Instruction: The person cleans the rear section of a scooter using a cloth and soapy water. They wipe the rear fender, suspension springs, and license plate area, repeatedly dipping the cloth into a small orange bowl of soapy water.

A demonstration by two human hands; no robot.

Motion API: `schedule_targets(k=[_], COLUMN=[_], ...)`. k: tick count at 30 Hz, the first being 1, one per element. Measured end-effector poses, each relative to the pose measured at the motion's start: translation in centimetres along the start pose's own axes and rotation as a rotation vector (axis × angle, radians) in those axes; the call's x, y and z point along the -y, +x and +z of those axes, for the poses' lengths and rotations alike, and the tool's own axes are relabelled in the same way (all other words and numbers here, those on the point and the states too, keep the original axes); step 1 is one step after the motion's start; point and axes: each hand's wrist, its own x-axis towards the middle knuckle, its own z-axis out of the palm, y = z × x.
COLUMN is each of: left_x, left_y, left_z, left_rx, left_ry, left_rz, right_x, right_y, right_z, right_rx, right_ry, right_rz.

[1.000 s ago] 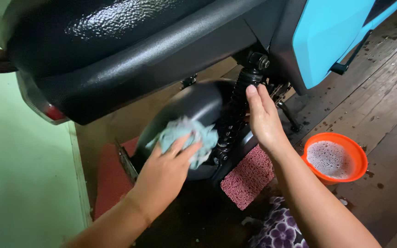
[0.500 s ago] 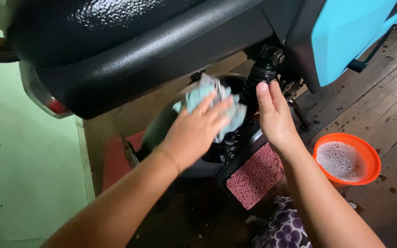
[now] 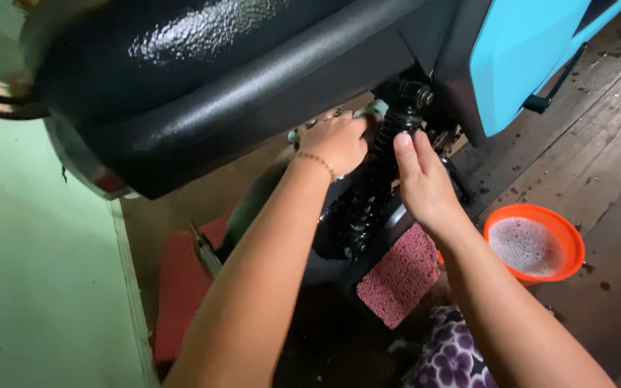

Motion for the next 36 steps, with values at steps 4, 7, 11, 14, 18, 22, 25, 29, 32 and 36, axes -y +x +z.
schedule_targets(k=[4, 7, 11, 14, 18, 22, 25, 29, 32, 36], left_x=[-0.1, 0.6, 1.2, 1.5, 1.3, 0.8, 0.4, 1.0, 1.1, 0.5], left_y=[-4.2, -7.4, -11.9, -15.8, -21.3, -25.4, -26.9, -26.6, -25.7, -23.0], left_z=[0.9, 1.4, 1.8, 1.9, 2.4, 2.3, 2.4, 2.0, 0.8, -0.7], left_rx=[-0.227, -0.385, -0.513, -0.499, -0.569, -0.293, -0.029, -0.202, -0.598, -0.551], left_ry=[0.031, 0.034, 0.101, 0.235, 0.088, 0.326, 0.179, -0.288, -0.467, -1.038], left_rz=[0.130, 0.225, 0.310, 0.295, 0.267, 0.235, 0.158, 0.211, 0.142, -0.068], right_x=[0.5, 1.1, 2.1, 3.1, 4.6, 4.6, 3.2, 2.1, 3.6, 6.9], right_y=[-0.7, -1.8, -3.8, -4.8, -6.2, -7.6, -8.5, -10.6, -11.3, -10.9], right_z=[0.1, -0.1, -0.4, -0.1, 0.6, 1.3, 2.0, 3.2, 3.2, 3.6], right_rx=[-0.077, -0.292, -0.380, -0.353, -0.237, -0.124, 0.131, 0.301, 0.288, 0.276], right_ry=[-0.078, -0.059, 0.022, 0.025, 0.126, 0.073, -0.016, 0.041, 0.355, 0.550], right_rz=[0.012, -0.100, -0.283, -0.317, -0.227, -0.200, -0.221, 0.025, 0.054, 0.014])
